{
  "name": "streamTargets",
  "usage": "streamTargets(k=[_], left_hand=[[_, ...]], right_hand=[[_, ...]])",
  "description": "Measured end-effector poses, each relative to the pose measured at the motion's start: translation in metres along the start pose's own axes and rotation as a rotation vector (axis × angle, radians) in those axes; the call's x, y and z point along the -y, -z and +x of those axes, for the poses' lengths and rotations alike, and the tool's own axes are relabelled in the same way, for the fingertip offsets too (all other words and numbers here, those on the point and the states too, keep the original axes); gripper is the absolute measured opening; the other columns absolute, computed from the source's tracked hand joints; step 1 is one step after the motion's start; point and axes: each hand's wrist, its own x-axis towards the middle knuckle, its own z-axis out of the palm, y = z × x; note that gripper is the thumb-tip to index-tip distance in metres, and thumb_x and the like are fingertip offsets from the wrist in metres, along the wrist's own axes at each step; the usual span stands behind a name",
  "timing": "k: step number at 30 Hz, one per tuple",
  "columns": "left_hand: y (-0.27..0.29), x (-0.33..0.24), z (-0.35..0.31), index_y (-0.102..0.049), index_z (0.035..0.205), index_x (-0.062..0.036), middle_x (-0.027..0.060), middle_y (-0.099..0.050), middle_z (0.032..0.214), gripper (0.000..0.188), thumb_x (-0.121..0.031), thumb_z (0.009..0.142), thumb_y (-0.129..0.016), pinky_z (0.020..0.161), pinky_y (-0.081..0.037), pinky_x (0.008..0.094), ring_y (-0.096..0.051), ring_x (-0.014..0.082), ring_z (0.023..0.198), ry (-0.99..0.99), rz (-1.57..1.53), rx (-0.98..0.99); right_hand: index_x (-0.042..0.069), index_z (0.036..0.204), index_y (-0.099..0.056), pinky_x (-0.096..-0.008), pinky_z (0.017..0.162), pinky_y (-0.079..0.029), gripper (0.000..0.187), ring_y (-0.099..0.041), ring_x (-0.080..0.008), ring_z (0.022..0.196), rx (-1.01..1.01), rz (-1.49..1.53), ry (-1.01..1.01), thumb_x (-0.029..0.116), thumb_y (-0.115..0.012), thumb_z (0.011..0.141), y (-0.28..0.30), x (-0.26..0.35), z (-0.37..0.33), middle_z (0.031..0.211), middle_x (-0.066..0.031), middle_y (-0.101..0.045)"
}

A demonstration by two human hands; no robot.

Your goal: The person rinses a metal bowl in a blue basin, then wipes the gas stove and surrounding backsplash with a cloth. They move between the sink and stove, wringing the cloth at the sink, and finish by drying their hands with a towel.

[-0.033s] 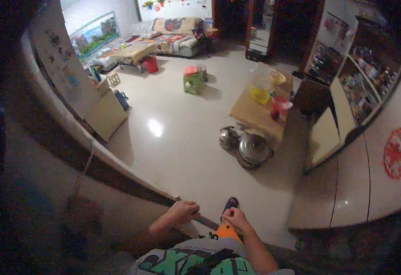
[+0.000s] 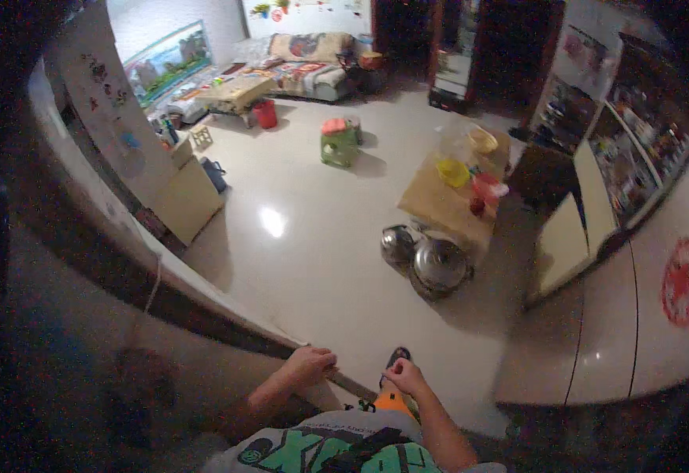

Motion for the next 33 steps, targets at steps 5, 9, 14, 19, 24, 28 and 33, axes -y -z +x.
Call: streamTargets(k=[5, 9, 14, 19, 24, 28, 33], left_hand=[[0.043, 0.048, 0.053, -0.063, 0.092, -0.0094, 0.0108, -0.065, 0.098, 0.017, -0.026, 0.088, -0.061, 0.075, -0.052, 0.0466, -0.063, 0.0347, 0.092, 0.386, -0.031, -0.092], [0.045, 0.070, 0.081, -0.063, 0.111, -0.0086, 0.0137, -0.060, 0.120, 0.029, -0.026, 0.088, -0.062, 0.084, -0.052, 0.0453, -0.060, 0.0342, 0.104, 0.615, -0.113, -0.252], [0.037, 0.135, 0.093, -0.060, 0.122, -0.0094, 0.0178, -0.052, 0.129, 0.044, -0.033, 0.085, -0.065, 0.090, -0.050, 0.0468, -0.059, 0.0353, 0.110, 0.903, -0.189, -0.012], [0.068, 0.227, 0.140, -0.063, 0.118, -0.0094, 0.0191, -0.053, 0.127, 0.044, -0.038, 0.084, -0.067, 0.089, -0.051, 0.0480, -0.059, 0.0347, 0.111, 1.102, -0.131, 0.150], [0.167, 0.325, 0.206, -0.063, 0.110, -0.0083, 0.0174, -0.057, 0.118, 0.035, -0.034, 0.086, -0.064, 0.085, -0.052, 0.0478, -0.060, 0.0347, 0.107, 0.941, -0.249, -0.210], [0.232, 0.393, 0.211, -0.063, 0.104, -0.0065, 0.0172, -0.056, 0.116, 0.029, -0.030, 0.087, -0.063, 0.084, -0.052, 0.0482, -0.060, 0.0357, 0.104, 0.951, -0.143, -0.390], [0.265, 0.455, 0.178, -0.063, 0.107, -0.0052, 0.0178, -0.055, 0.118, 0.029, -0.028, 0.088, -0.059, 0.089, -0.050, 0.0475, -0.060, 0.0359, 0.105, 1.315, -0.187, -0.486]], right_hand=[[0.002, 0.088, -0.057, -0.0285, 0.063, -0.052, 0.025, -0.068, -0.0163, 0.078, 0.112, 0.226, -0.021, 0.024, -0.069, 0.089, 0.075, 0.047, 0.135, 0.084, -0.0072, -0.066], [0.003, 0.091, -0.058, -0.0280, 0.064, -0.052, 0.020, -0.068, -0.0162, 0.078, 0.148, 0.144, -0.054, 0.022, -0.062, 0.093, 0.122, 0.103, 0.228, 0.088, -0.0079, -0.068], [0.002, 0.092, -0.059, -0.0289, 0.067, -0.053, 0.022, -0.069, -0.0169, 0.082, 0.329, 0.021, 0.034, 0.023, -0.064, 0.092, 0.122, 0.152, 0.342, 0.090, -0.0076, -0.069], [0.001, 0.094, -0.061, -0.0295, 0.066, -0.054, 0.023, -0.068, -0.0171, 0.077, 0.478, -0.217, 0.049, 0.024, -0.067, 0.091, 0.102, 0.223, 0.440, 0.088, -0.0082, -0.069], [0.000, 0.093, -0.061, -0.0300, 0.065, -0.053, 0.022, -0.067, -0.0167, 0.077, 0.537, -0.259, 0.110, 0.022, -0.064, 0.092, 0.072, 0.311, 0.543, 0.087, -0.0087, -0.068], [0.000, 0.096, -0.060, -0.0320, 0.068, -0.053, 0.022, -0.068, -0.0183, 0.083, 0.602, -0.281, 0.186, 0.022, -0.062, 0.094, 0.031, 0.391, 0.623, 0.091, -0.0093, -0.068], [-0.001, 0.096, -0.059, -0.0333, 0.070, -0.053, 0.025, -0.069, -0.0209, 0.084, 0.786, -0.437, 0.207, 0.024, -0.061, 0.094, -0.048, 0.480, 0.720, 0.095, -0.0126, -0.069]])
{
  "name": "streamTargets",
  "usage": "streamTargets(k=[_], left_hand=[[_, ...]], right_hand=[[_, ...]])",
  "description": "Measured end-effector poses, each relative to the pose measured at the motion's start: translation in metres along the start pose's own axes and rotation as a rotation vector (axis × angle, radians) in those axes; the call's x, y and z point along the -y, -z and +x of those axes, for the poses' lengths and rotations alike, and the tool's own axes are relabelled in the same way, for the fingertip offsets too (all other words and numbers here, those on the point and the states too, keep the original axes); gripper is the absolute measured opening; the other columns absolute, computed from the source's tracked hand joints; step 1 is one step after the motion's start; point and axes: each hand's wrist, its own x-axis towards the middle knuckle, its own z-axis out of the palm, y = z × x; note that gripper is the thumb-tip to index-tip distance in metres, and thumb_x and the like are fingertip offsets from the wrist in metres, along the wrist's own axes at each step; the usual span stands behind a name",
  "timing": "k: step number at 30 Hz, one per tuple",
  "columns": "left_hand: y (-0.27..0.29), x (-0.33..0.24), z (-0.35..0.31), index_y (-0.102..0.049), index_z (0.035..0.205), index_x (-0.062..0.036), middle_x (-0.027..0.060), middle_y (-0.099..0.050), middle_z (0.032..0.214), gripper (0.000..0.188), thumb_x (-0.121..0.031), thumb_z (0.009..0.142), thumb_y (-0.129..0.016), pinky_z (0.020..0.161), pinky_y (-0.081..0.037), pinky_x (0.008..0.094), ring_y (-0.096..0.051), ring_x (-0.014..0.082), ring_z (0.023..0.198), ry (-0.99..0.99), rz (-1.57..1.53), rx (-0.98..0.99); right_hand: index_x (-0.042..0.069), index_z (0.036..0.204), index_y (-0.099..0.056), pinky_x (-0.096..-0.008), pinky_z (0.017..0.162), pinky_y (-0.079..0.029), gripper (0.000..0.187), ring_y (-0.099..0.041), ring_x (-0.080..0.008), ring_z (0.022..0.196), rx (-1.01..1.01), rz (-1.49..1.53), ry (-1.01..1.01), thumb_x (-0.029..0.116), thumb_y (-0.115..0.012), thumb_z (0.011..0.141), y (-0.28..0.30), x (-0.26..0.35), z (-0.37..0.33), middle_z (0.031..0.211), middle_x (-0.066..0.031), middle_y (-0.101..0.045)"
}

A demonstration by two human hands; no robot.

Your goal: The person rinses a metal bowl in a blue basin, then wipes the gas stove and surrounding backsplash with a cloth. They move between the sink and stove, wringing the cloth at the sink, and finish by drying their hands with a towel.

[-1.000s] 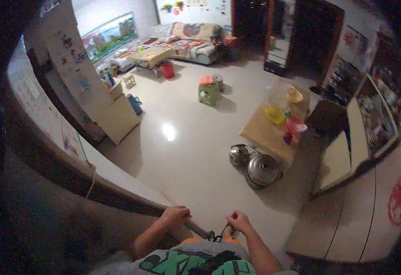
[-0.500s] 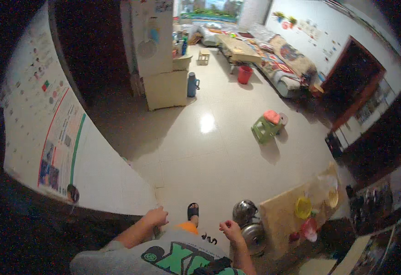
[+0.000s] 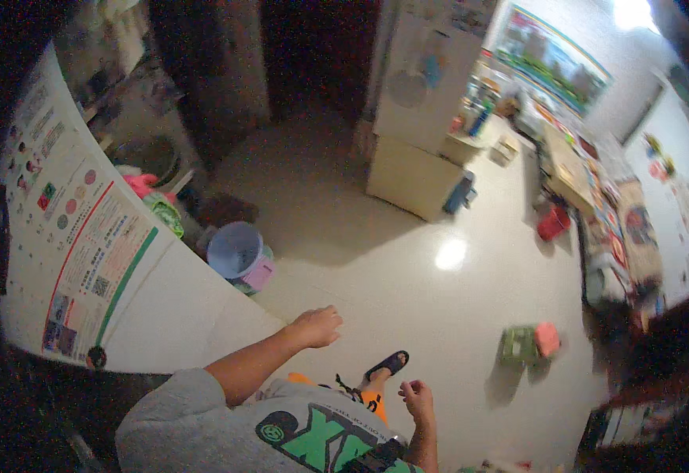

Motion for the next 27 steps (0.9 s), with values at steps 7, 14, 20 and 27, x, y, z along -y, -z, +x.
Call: streamTargets(k=[7, 14, 20, 27], left_hand=[[-0.007, 0.034, 0.005, -0.062, 0.114, -0.0021, 0.0202, -0.050, 0.128, 0.035, -0.025, 0.088, -0.056, 0.096, -0.046, 0.0475, -0.055, 0.0394, 0.115, 0.669, -0.111, 0.023], [-0.039, -0.027, -0.026, -0.058, 0.117, -0.0040, 0.0188, -0.053, 0.124, 0.039, -0.032, 0.089, -0.059, 0.093, -0.048, 0.0461, -0.057, 0.0343, 0.114, 0.712, -0.484, -0.355], [-0.123, -0.082, -0.149, -0.059, 0.116, -0.0050, 0.0181, -0.056, 0.113, 0.040, -0.034, 0.088, -0.061, 0.087, -0.051, 0.0491, -0.058, 0.0374, 0.107, 1.227, -0.615, -0.330], [-0.242, -0.134, -0.297, -0.061, 0.121, -0.0073, 0.0211, -0.056, 0.117, 0.047, -0.041, 0.088, -0.059, 0.091, -0.050, 0.0501, -0.060, 0.0384, 0.108, 1.550, -0.792, -0.654]], right_hand=[[-0.002, 0.096, -0.061, -0.0341, 0.069, -0.054, 0.026, -0.071, -0.0239, 0.083, 0.283, -0.159, 0.145, 0.023, -0.061, 0.094, 0.053, 0.108, 0.169, 0.094, -0.0146, -0.070], [-0.001, 0.096, -0.060, -0.0333, 0.064, -0.055, 0.023, -0.071, -0.0223, 0.079, 0.509, -0.417, 0.233, 0.023, -0.058, 0.095, 0.034, 0.202, 0.259, 0.092, -0.0133, -0.070], [0.000, 0.095, -0.059, -0.0330, 0.064, -0.054, 0.023, -0.071, -0.0221, 0.078, 0.818, -0.661, 0.289, 0.023, -0.059, 0.094, -0.084, 0.214, 0.239, 0.090, -0.0127, -0.070], [-0.001, 0.094, -0.062, -0.0331, 0.065, -0.054, 0.028, -0.071, -0.0202, 0.079, 1.240, -0.912, 0.502, 0.028, -0.064, 0.092, -0.272, 0.164, 0.095, 0.088, -0.0120, -0.070]])
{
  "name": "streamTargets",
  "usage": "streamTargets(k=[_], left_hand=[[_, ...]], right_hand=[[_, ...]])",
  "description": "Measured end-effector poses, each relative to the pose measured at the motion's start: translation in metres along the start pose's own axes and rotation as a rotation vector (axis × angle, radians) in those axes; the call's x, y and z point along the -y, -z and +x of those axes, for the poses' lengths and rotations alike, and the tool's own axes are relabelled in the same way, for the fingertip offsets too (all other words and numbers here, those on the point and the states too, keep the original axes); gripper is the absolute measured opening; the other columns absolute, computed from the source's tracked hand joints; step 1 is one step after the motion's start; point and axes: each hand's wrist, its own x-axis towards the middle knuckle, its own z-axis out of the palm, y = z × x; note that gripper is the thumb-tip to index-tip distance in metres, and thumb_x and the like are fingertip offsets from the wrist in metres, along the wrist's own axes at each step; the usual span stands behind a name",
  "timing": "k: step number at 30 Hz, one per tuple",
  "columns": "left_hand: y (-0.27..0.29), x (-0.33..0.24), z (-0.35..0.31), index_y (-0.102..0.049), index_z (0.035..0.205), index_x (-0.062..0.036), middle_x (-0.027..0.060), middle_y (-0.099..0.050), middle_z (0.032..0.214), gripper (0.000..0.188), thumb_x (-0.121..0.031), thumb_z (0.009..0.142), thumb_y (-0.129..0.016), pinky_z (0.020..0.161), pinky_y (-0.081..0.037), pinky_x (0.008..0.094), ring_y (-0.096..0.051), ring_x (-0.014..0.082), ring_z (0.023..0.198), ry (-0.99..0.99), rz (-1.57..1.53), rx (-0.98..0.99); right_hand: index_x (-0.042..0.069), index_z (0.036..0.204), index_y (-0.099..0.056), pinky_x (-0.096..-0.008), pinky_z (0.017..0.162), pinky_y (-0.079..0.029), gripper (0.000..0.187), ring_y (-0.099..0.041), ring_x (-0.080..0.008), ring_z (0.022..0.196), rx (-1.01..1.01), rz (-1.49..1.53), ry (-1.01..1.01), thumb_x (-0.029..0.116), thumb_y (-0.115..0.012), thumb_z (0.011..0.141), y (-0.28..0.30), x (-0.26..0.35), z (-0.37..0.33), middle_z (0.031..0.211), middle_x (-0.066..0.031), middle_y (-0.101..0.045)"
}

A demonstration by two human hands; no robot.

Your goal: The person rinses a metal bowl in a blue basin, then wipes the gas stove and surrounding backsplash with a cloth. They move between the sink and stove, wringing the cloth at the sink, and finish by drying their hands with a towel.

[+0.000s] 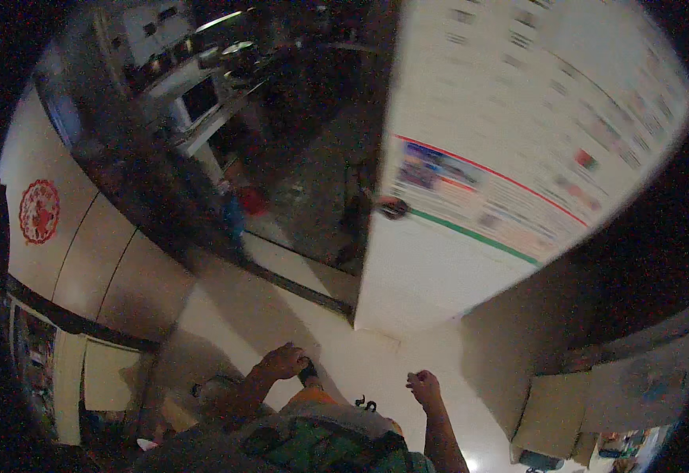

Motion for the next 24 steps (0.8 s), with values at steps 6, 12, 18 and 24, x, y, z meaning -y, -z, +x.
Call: streamTargets(k=[6, 12, 18, 24], left_hand=[[0.068, 0.132, -0.024, -0.060, 0.122, -0.0070, 0.0204, -0.057, 0.118, 0.053, -0.046, 0.086, -0.060, 0.092, -0.050, 0.0497, -0.060, 0.0363, 0.109, 0.217, -0.007, -0.177], [0.128, 0.188, 0.019, -0.060, 0.121, -0.0074, 0.0188, -0.058, 0.116, 0.046, -0.039, 0.087, -0.062, 0.093, -0.050, 0.0477, -0.060, 0.0359, 0.109, 0.249, -0.067, -0.240], [0.212, 0.202, 0.074, -0.060, 0.122, -0.0075, 0.0171, -0.059, 0.120, 0.044, -0.036, 0.088, -0.063, 0.095, -0.049, 0.0436, -0.060, 0.0339, 0.109, 0.189, -0.233, -0.255], [0.300, 0.256, 0.134, -0.062, 0.119, -0.0050, 0.0204, -0.063, 0.114, 0.045, -0.037, 0.087, -0.066, 0.095, -0.048, 0.0423, -0.060, 0.0352, 0.110, 0.238, -0.220, -0.276]], right_hand=[[0.003, 0.093, -0.064, -0.0365, 0.071, -0.054, 0.034, -0.069, -0.0214, 0.081, 0.393, -0.597, 0.527, 0.037, -0.068, 0.089, -0.175, 0.147, 0.087, 0.086, -0.0112, -0.070], [0.005, 0.094, -0.064, -0.0370, 0.077, -0.051, 0.038, -0.067, -0.0245, 0.082, 0.621, -0.738, 0.507, 0.043, -0.063, 0.091, -0.288, 0.257, 0.162, 0.092, -0.0119, -0.069], [0.004, 0.094, -0.064, -0.0400, 0.070, -0.052, 0.036, -0.066, -0.0268, 0.079, 0.691, -0.741, 0.580, 0.040, -0.066, 0.089, -0.384, 0.362, 0.257, 0.087, -0.0141, -0.068], [0.005, 0.097, -0.065, -0.0406, 0.070, -0.052, 0.027, -0.066, -0.0294, 0.075, 0.619, -0.539, 0.805, 0.030, -0.066, 0.087, -0.432, 0.462, 0.361, 0.088, -0.0146, -0.068]])
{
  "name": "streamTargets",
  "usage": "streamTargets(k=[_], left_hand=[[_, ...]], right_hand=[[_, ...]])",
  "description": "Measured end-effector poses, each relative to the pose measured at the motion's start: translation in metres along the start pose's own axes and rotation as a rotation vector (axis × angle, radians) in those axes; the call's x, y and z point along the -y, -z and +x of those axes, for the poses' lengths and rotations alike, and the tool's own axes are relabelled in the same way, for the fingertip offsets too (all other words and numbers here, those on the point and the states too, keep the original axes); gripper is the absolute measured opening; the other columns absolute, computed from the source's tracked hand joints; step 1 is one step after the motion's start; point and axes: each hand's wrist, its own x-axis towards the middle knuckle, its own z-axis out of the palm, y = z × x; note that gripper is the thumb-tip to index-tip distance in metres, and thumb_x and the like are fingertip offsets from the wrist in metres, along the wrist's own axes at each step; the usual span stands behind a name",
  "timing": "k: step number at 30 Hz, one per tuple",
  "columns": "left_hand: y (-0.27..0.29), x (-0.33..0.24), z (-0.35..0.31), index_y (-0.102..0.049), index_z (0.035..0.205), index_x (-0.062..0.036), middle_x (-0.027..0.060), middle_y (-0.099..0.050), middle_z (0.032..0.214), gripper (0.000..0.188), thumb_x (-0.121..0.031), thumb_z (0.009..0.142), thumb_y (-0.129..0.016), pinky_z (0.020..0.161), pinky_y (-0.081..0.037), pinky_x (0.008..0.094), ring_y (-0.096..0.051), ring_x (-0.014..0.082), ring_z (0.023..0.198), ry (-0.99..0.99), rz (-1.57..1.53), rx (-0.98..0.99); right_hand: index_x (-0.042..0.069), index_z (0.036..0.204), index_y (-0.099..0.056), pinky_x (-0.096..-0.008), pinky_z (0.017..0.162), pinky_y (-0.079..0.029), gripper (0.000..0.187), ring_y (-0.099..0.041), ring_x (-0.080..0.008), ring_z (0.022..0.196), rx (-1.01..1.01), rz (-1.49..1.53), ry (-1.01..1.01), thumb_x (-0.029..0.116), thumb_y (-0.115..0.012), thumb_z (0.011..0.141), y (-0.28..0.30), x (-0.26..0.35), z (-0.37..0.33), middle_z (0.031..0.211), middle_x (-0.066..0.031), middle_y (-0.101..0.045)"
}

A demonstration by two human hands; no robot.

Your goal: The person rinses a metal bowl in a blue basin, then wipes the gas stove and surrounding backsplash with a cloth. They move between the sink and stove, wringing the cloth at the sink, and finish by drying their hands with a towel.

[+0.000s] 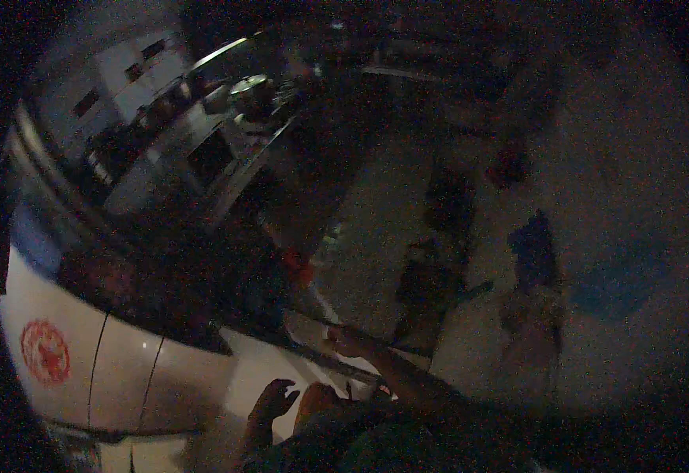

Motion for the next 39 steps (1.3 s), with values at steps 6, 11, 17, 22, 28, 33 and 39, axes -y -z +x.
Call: streamTargets(k=[6, 11, 17, 22, 28, 33, 39], left_hand=[[0.038, 0.051, 0.124, -0.062, 0.117, -0.0059, 0.0209, -0.065, 0.111, 0.046, -0.040, 0.087, -0.066, 0.090, -0.050, 0.0422, -0.061, 0.0342, 0.104, -0.053, -0.044, 0.144], [0.103, 0.064, 0.308, -0.063, 0.114, -0.0039, 0.0211, -0.066, 0.108, 0.042, -0.035, 0.087, -0.067, 0.088, -0.050, 0.0436, -0.062, 0.0346, 0.103, -0.328, 0.051, 0.178], [0.220, -0.051, 0.478, -0.065, 0.112, -0.0001, 0.0216, -0.066, 0.107, 0.035, -0.023, 0.085, -0.069, 0.086, -0.050, 0.0448, -0.063, 0.0376, 0.102, -0.507, 0.143, 0.121], [0.253, -0.077, 0.533, -0.064, 0.110, -0.0011, 0.0233, -0.063, 0.108, 0.034, -0.024, 0.085, -0.067, 0.091, -0.048, 0.0447, -0.060, 0.0390, 0.106, -0.546, 0.229, 0.237], [0.246, -0.083, 0.606, -0.065, 0.116, -0.0043, 0.0239, -0.063, 0.115, 0.044, -0.035, 0.085, -0.067, 0.091, -0.050, 0.0455, -0.061, 0.0392, 0.106, -0.571, 0.324, 0.447], [0.256, -0.069, 0.692, -0.067, 0.111, -0.0035, 0.0232, -0.065, 0.109, 0.040, -0.034, 0.085, -0.066, 0.091, -0.049, 0.0466, -0.060, 0.0398, 0.106, -0.486, 0.277, 0.445], [0.296, -0.089, 0.773, -0.066, 0.113, -0.0036, 0.0230, -0.066, 0.110, 0.042, -0.032, 0.082, -0.070, 0.089, -0.051, 0.0452, -0.063, 0.0389, 0.103, -0.217, 0.426, 0.266]], right_hand=[[0.003, 0.120, -0.056, -0.0429, 0.081, -0.048, 0.039, -0.059, -0.0348, 0.092, -0.444, -0.354, -0.309, 0.022, -0.063, 0.086, 0.141, -0.106, 0.041, 0.115, -0.0187, -0.058], [0.002, 0.130, -0.047, -0.0430, 0.092, -0.044, 0.050, -0.050, -0.0381, 0.111, -1.548, -0.677, -0.497, 0.018, -0.061, 0.085, 0.344, -0.021, -0.048, 0.131, -0.0204, -0.045], [-0.001, 0.143, -0.036, -0.0431, 0.106, -0.038, 0.065, -0.038, -0.0421, 0.133, -1.948, -1.130, -0.864, 0.013, -0.058, 0.084, 0.402, 0.092, -0.095, 0.152, -0.0225, -0.029], [-0.003, 0.138, -0.043, -0.0420, 0.094, -0.050, 0.062, -0.051, -0.0373, 0.124, -1.923, -0.980, -0.877, 0.017, -0.064, 0.083, 0.385, 0.082, -0.070, 0.148, -0.0235, -0.037], [-0.001, 0.118, -0.060, -0.0315, 0.065, -0.052, 0.036, -0.070, -0.0260, 0.081, -1.621, -0.307, -0.933, 0.016, -0.063, 0.087, 0.409, 0.005, -0.003, 0.114, -0.0169, -0.066], [0.002, 0.117, -0.062, -0.0290, 0.058, -0.050, 0.033, -0.070, -0.0158, 0.071, -1.497, 0.128, -0.658, 0.021, -0.063, 0.090, 0.488, -0.080, 0.104, 0.108, -0.0090, -0.069], [0.008, 0.126, -0.056, -0.0289, 0.059, -0.050, 0.037, -0.067, -0.0161, 0.085, -1.644, 0.274, -0.376, 0.020, -0.063, 0.091, 0.683, -0.240, 0.199, 0.129, -0.0073, -0.053]])
